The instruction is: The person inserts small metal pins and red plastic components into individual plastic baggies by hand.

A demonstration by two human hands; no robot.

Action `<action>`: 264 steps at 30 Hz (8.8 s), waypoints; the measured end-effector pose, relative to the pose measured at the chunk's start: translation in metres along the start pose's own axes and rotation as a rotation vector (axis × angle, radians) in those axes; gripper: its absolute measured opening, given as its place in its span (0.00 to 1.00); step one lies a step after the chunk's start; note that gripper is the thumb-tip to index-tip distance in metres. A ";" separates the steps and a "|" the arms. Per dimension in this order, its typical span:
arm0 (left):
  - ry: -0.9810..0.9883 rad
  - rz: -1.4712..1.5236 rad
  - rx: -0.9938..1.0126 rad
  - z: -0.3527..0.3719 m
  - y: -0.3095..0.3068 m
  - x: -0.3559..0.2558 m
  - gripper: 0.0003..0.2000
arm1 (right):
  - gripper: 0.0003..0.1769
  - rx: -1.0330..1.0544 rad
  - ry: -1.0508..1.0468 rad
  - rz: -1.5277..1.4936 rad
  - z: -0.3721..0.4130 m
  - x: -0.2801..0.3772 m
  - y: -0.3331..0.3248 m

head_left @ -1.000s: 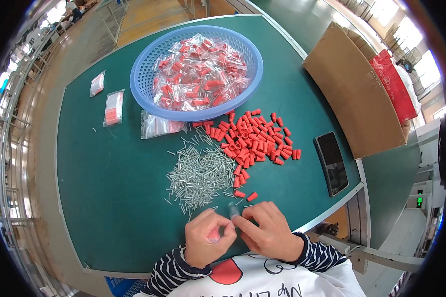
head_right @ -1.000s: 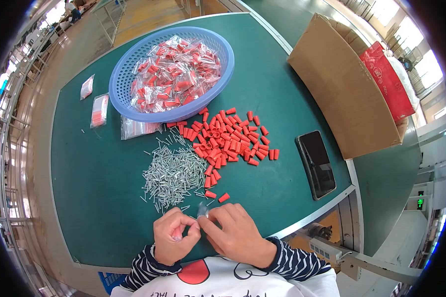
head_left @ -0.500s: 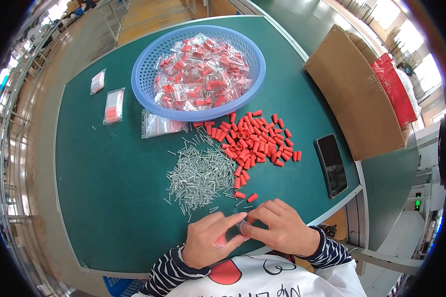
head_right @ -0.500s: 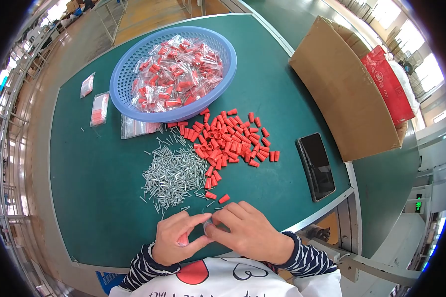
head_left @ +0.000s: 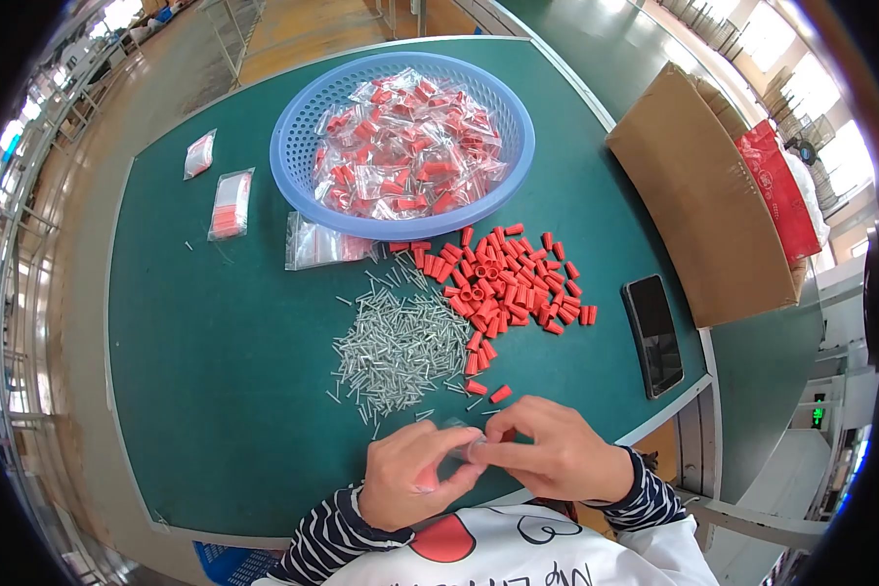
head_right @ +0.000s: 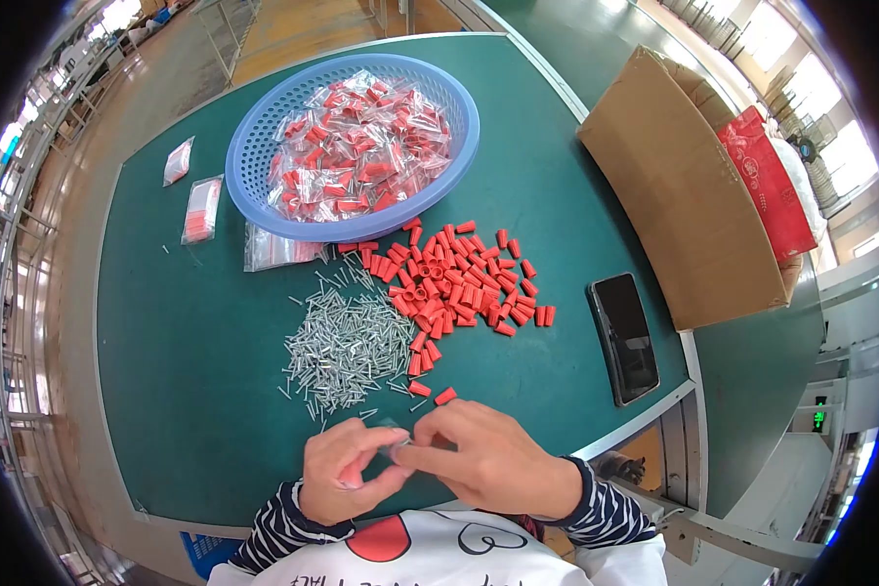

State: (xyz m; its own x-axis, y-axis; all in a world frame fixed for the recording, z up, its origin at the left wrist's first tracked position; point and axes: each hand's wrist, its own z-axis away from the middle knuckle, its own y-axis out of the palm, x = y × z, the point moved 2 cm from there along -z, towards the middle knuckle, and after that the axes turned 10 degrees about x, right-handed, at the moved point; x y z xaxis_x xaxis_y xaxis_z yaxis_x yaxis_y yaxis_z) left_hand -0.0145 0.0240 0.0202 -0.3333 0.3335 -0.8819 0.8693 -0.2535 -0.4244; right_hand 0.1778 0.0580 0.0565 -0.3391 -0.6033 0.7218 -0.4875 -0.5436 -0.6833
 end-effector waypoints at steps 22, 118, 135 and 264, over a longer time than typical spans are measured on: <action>-0.118 0.156 0.180 0.001 -0.006 0.001 0.24 | 0.11 0.094 -0.033 0.207 -0.008 0.008 -0.001; -0.259 0.430 -0.106 0.012 0.023 0.019 0.23 | 0.15 -0.132 0.126 0.338 0.012 -0.049 0.009; -0.170 0.336 -0.127 0.010 0.027 0.019 0.25 | 0.18 -0.156 -0.058 0.067 -0.004 0.000 -0.001; -0.276 0.385 -0.073 0.009 0.002 0.015 0.08 | 0.05 -0.136 0.128 -0.254 -0.009 -0.018 0.014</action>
State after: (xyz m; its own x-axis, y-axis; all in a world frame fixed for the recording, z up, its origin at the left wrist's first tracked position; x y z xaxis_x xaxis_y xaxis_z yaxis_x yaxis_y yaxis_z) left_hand -0.0208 0.0205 0.0040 -0.0579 -0.0279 -0.9979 0.9686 -0.2435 -0.0494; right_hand 0.1700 0.0663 0.0348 -0.2872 -0.3755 0.8812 -0.6694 -0.5793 -0.4650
